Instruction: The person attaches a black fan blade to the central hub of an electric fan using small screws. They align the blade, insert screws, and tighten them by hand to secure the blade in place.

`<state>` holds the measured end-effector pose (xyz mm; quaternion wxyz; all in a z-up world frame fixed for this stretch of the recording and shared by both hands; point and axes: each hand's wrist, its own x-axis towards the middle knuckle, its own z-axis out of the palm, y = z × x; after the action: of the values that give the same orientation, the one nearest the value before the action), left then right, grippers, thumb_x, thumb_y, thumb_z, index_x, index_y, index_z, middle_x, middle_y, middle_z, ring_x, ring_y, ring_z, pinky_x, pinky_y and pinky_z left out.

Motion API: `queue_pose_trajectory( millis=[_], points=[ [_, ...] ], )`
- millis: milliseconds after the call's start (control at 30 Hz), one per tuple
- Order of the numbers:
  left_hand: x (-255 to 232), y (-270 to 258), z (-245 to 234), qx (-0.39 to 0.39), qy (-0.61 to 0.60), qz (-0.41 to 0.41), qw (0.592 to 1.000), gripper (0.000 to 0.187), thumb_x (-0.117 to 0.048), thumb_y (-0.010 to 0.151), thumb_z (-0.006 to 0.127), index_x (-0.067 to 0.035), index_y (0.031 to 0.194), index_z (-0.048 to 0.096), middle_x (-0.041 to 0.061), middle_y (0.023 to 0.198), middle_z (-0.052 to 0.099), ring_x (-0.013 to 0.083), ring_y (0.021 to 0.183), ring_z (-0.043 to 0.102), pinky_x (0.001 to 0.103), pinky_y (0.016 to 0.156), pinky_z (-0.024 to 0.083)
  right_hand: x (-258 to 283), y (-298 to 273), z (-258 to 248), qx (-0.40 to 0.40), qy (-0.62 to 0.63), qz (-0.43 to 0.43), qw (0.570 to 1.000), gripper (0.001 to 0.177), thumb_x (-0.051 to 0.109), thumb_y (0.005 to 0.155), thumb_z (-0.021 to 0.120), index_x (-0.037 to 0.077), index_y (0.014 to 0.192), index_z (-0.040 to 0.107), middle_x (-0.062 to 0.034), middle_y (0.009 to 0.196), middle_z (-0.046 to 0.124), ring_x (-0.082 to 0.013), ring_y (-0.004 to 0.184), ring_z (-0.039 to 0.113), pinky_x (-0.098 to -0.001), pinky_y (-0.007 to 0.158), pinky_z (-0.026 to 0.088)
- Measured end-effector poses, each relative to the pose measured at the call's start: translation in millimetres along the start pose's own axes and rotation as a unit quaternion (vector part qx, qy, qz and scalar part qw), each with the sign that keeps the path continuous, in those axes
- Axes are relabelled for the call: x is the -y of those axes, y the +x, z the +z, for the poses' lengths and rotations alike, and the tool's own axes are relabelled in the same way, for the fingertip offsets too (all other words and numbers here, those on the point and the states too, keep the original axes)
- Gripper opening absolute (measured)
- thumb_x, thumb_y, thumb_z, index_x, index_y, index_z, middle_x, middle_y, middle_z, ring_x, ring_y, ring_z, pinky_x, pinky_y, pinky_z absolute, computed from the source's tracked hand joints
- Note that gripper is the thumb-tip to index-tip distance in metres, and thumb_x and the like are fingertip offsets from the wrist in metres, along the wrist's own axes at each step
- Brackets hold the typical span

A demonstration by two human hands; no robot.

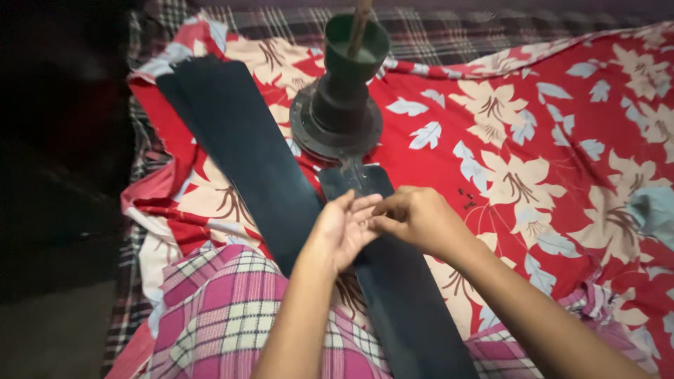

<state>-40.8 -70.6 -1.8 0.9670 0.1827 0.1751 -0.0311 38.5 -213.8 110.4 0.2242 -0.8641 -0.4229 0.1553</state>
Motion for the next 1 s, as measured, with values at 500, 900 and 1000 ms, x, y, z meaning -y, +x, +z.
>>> queue_pose_trajectory(
  millis=[500,900,1000],
  points=[
    [63.0,-122.5,63.0,0.326,-0.147,0.065,0.931,0.107,-0.08,0.099,0.033,0.01,0.157,0.031,0.026,0.156,0.043,0.0309,0.137,0.048,0.041,0.117,0.036,-2.9,-102.3,-14.9,0.054,0.46,0.074,0.883,0.016,0.003,0.084,0.073,-0.005,0.098,0.072,-0.0091,0.092,0.078,-0.0163,0.088,0.076,-0.0301,0.084,0.063],
    [69.4,-120.1,51.1,0.266,-0.108,0.106,0.952,0.12,-0.089,0.081,0.045,-0.004,0.162,0.027,0.015,0.173,0.02,0.0247,0.158,0.018,0.04,0.125,0.019,-28.1,-124.4,4.4,0.002,0.642,0.118,0.757,0.028,0.014,0.095,0.064,0.002,0.12,0.064,-0.0074,0.104,0.072,-0.017,0.093,0.07,-0.0316,0.086,0.057],
    [69.5,-117.8,52.0,0.258,-0.092,0.106,0.956,0.12,-0.09,0.079,0.047,-0.008,0.163,0.024,0.013,0.172,0.021,0.0246,0.157,0.022,0.041,0.124,0.021,-21.5,-131.2,10.3,-0.031,0.654,0.096,0.75,0.025,0.014,0.092,0.062,0.007,0.116,0.061,-0.008,0.111,0.074,-0.0185,0.101,0.071,-0.0331,0.092,0.056]
  ],
)
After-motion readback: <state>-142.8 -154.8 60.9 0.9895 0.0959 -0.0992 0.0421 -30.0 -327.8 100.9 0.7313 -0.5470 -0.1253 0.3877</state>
